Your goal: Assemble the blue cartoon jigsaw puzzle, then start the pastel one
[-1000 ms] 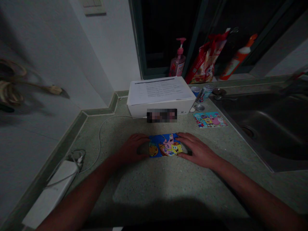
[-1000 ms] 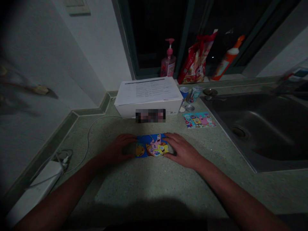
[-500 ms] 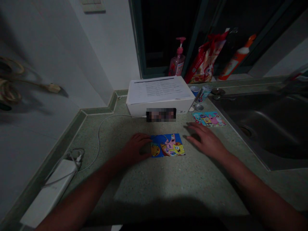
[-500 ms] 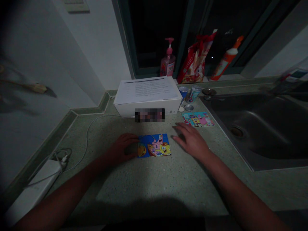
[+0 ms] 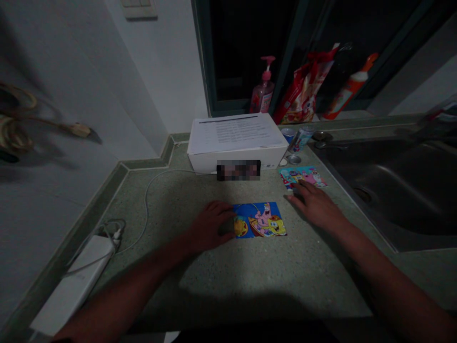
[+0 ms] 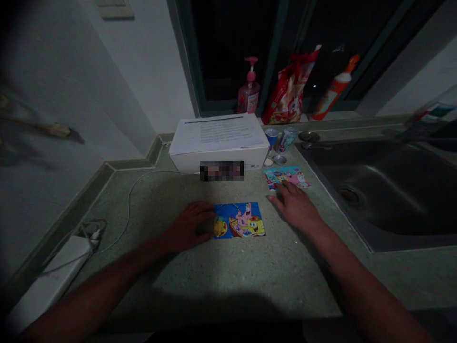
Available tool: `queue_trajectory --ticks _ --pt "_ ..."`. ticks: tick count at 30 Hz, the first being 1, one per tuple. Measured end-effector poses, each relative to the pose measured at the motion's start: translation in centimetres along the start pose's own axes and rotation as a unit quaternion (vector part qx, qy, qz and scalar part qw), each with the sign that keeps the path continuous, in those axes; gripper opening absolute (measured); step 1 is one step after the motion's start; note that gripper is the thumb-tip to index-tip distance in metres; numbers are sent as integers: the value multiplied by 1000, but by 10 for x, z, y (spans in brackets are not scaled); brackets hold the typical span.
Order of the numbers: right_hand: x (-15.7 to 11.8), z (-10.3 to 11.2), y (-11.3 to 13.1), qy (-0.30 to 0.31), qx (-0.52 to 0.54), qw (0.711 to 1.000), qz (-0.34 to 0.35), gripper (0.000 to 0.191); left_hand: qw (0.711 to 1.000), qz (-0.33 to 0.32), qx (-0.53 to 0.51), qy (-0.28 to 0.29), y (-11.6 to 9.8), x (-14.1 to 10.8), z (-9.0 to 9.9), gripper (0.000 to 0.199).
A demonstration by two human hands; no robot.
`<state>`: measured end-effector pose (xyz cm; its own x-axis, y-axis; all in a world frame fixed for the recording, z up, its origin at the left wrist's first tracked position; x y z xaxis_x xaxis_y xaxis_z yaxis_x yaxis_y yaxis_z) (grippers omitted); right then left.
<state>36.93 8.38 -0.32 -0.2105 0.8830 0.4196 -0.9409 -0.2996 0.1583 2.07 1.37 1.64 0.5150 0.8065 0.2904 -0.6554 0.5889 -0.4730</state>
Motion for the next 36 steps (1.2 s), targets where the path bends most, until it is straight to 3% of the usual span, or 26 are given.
queue_trajectory --ticks 8,16,21,26,31,36 --pt "-2 4 27 35 7 999 10 56 999 -41 -24 -8 -28 3 -15 46" --pt "-4 7 57 67 8 997 31 55 999 -30 -13 11 -59 10 -25 41" --pt "-8 10 83 96 -17 993 59 58 996 -90 11 -18 -79 10 -34 39" --pt "-17 14 107 79 -5 993 86 55 993 -111 9 -23 -78 8 -35 41" --pt "-43 28 121 25 53 994 90 55 994 -81 3 -71 -65 21 -22 39" --pt "-97 34 129 28 97 992 77 58 994 -91 26 -51 -70 51 -27 42"
Point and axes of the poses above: each hand's wrist, its own x-axis towards the middle knuckle, its own z-axis out of the back of the hand, y = z × x, the point moved 6 cm from there along x, towards the middle knuckle, and after that the axes turned 12 degrees about -y, right-handed, at the moved point
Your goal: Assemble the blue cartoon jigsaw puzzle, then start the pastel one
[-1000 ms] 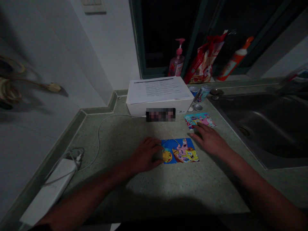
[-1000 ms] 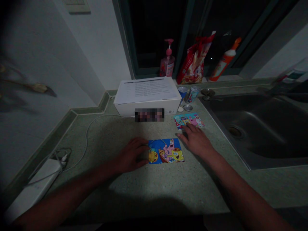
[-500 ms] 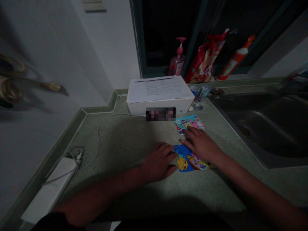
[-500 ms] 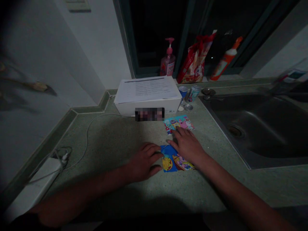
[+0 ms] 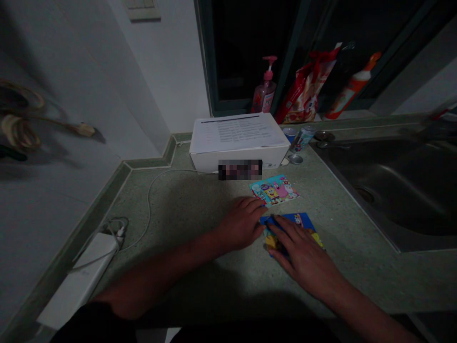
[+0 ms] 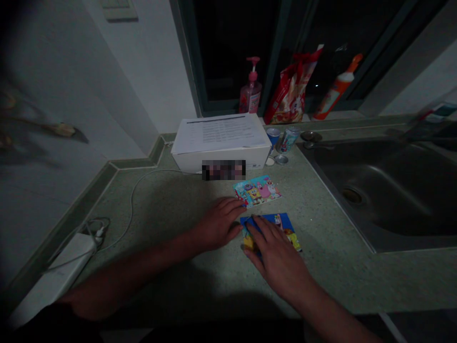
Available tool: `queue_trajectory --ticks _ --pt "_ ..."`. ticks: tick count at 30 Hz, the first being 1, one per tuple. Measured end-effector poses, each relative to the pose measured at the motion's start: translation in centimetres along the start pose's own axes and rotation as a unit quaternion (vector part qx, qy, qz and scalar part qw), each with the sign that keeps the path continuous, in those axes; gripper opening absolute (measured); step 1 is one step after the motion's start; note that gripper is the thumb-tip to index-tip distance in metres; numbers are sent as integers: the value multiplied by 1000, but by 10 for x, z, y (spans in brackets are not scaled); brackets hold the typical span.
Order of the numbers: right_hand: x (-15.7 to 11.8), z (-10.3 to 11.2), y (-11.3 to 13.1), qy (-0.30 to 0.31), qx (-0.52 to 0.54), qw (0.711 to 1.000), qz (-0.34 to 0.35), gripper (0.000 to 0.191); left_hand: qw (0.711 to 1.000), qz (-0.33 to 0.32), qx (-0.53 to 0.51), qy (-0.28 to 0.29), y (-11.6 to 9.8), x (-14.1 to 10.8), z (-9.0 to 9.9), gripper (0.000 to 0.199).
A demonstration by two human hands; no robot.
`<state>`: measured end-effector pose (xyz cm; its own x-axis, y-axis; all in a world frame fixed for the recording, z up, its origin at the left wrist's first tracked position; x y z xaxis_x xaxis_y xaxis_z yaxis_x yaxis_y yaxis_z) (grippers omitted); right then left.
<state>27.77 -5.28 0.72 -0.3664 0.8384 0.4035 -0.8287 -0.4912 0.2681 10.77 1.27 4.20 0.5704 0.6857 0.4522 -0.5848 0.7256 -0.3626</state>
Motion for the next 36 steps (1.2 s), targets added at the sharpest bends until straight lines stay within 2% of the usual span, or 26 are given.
queue_trajectory --ticks 5,10,14,19,26,31,36 --pt "-39 -4 1 -14 -1 1000 -10 60 999 -12 32 35 5 27 -22 46" --pt "-49 3 -12 -32 -15 999 -15 71 997 -8 53 62 15 24 -37 48" --pt "-57 9 -28 -39 -23 999 -24 76 996 -11 61 66 18 14 -36 52" --pt "-61 13 -56 -41 -36 997 -46 73 995 5 59 86 19 1 -25 53" --pt "-38 14 -93 -27 -40 997 -53 65 995 28 40 87 25 -36 -4 53" --pt "-4 15 -112 -14 -26 999 -40 57 997 21 40 65 24 -62 10 54" --pt "32 10 -135 5 -9 999 -33 54 996 18 55 61 24 -73 16 53"
Point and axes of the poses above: each hand's wrist, its own x-axis towards the middle knuckle, its own z-axis out of the back of the hand, y = z × x, the point moved 6 cm from there along x, towards the middle knuckle, and after that the axes turned 12 degrees about -y, right-handed, at the moved point
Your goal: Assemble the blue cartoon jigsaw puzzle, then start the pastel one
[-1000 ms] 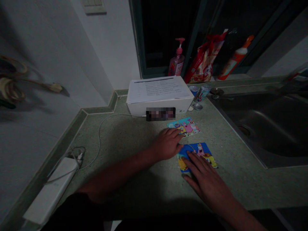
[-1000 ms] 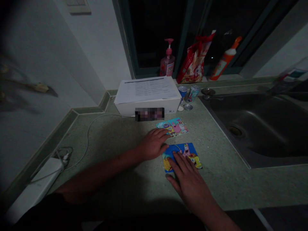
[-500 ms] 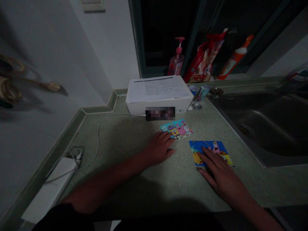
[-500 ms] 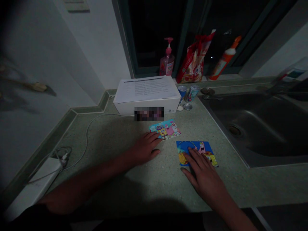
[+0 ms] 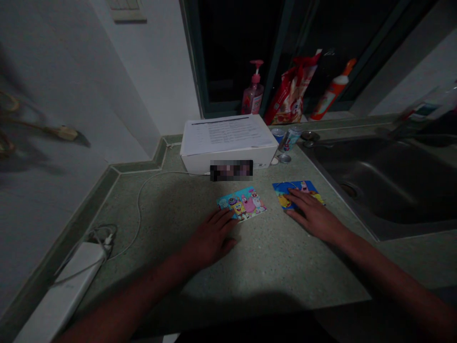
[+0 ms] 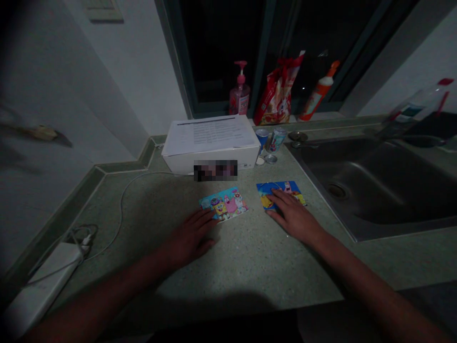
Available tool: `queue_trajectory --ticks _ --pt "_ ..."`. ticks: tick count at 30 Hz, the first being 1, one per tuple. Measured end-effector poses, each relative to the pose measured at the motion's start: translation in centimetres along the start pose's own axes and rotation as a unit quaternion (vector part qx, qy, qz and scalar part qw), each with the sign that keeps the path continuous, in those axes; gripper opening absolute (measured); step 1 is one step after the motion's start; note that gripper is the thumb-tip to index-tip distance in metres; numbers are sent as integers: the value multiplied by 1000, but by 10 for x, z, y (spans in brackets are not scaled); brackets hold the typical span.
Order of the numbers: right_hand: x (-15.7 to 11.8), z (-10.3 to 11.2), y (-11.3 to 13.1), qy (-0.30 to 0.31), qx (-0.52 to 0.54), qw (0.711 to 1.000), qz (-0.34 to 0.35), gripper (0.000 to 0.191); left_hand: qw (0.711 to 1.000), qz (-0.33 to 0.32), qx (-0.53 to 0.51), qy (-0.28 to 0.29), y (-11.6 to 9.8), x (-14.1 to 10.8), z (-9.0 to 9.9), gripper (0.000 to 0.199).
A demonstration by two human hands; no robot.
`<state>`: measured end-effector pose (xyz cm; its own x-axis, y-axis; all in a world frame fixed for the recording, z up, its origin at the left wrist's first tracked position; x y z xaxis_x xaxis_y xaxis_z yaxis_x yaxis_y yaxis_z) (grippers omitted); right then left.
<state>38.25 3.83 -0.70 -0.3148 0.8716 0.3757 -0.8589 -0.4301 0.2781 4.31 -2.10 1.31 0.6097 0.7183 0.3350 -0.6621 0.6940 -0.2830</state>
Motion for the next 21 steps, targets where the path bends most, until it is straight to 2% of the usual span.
queue_trajectory --ticks 9,15,21 --pt "43 -2 -40 -9 -1 1000 1 55 1000 7 2 -10 2 -3 -2 54" --pt "52 3 -57 -15 9 1000 -6 52 1000 6 -4 -14 2 -5 -3 56" --pt "55 6 -65 -24 3 1000 -11 53 1000 5 -6 -2 3 -4 -4 56"
Point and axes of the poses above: each hand's wrist, its own x-axis towards the middle knuckle, its own z-axis out of the back of the hand, y = z × x, the point moved 6 cm from there along x, towards the middle knuckle, and after that the axes turned 12 degrees about -y, right-handed, at the moved point
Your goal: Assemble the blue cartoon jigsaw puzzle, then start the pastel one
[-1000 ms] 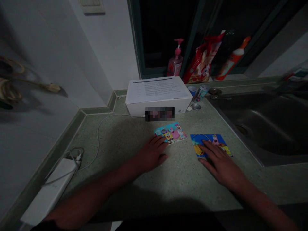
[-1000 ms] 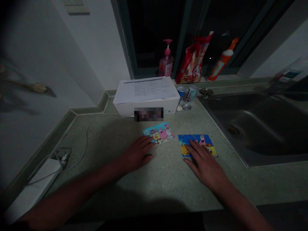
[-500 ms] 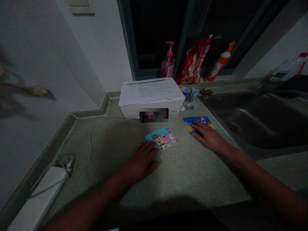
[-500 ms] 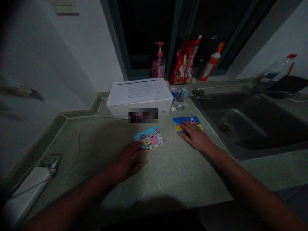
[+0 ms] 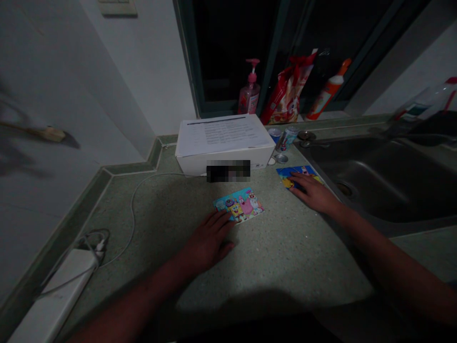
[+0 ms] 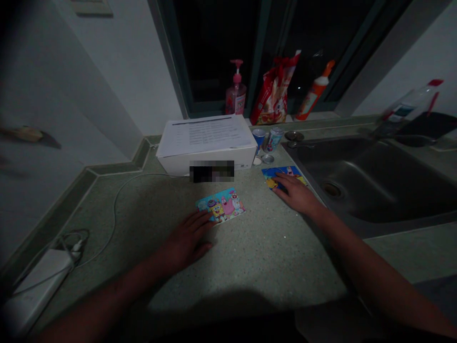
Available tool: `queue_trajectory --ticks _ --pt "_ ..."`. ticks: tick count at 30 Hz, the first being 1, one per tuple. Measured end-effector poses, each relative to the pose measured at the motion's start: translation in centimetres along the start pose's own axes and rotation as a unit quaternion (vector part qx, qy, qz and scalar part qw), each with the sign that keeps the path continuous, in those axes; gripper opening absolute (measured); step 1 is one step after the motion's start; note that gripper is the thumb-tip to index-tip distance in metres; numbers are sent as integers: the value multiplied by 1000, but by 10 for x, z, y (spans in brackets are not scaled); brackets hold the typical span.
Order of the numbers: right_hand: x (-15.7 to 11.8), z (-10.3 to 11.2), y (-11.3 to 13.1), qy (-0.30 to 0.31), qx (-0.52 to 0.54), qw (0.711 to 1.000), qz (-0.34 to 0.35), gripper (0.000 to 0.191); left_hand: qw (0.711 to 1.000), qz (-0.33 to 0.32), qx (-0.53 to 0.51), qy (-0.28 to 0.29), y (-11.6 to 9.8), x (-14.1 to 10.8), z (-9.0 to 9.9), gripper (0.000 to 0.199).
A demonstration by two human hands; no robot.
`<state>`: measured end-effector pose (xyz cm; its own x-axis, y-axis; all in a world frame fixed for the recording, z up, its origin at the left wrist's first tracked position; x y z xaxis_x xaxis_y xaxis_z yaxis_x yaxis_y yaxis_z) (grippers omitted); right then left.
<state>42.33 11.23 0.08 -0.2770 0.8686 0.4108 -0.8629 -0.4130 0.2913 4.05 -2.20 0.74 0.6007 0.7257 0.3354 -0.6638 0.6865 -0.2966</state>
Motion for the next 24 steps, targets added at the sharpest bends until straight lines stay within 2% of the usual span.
queue_trajectory --ticks 8,16,24 --pt "1 1 -6 -4 -4 1000 -9 52 1000 8 -13 -2 0 0 0 56" --pt "-1 -6 -6 -18 -8 1000 -3 51 1000 8 -12 7 -4 4 5 54" --pt "1 -9 2 -19 -11 1000 -2 52 1000 -8 4 -1 -6 5 8 55"
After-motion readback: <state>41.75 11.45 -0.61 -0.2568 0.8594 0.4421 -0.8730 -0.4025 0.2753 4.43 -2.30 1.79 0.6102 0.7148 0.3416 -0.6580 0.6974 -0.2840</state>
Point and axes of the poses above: each hand's wrist, its own x-axis towards the middle knuckle, its own z-axis out of the back of the hand, y = z × x, the point moved 6 cm from there along x, towards the middle knuckle, and after that the axes turned 12 degrees about -y, right-handed, at the moved point
